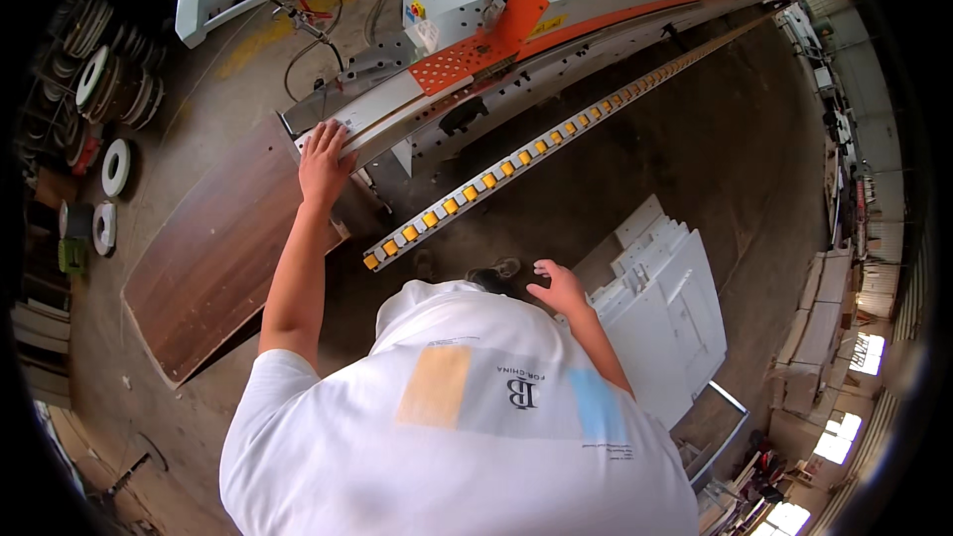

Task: The person repeatedly picks up white rectangular panels from a stack and places them onto a conveyor belt feeding a processing machine. The person also briefly handles a roll of tape and uses scissors to cut a strip from it before returning to the panel processing task.

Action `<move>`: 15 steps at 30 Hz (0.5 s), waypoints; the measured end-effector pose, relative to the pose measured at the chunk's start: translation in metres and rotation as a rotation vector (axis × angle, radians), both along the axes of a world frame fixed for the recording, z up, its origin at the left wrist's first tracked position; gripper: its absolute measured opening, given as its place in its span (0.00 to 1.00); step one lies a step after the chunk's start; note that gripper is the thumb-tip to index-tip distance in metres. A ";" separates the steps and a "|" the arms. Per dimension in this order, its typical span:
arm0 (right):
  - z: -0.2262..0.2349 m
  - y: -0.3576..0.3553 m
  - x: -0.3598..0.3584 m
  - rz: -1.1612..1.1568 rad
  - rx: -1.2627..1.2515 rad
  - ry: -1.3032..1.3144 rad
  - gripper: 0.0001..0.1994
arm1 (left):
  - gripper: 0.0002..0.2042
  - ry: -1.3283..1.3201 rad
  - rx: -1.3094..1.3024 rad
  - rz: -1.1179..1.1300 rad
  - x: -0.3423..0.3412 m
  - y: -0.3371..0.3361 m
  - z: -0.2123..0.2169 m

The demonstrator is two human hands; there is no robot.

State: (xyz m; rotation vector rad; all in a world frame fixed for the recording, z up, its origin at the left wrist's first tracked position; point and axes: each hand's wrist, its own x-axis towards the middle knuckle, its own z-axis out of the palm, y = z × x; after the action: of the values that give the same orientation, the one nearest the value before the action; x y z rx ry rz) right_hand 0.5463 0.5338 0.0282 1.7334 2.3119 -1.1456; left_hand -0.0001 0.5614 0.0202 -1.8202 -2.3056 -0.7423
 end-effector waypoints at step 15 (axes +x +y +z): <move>-0.095 -0.085 0.104 -0.319 -0.413 0.078 0.18 | 0.19 -0.032 0.129 0.000 -0.014 -0.027 0.003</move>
State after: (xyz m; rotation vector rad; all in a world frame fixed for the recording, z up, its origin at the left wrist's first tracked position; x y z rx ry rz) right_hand 0.6506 0.4487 -0.0673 1.9508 1.6982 -1.6259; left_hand -0.0143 0.5340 0.0228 -1.7650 -2.2203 -0.9038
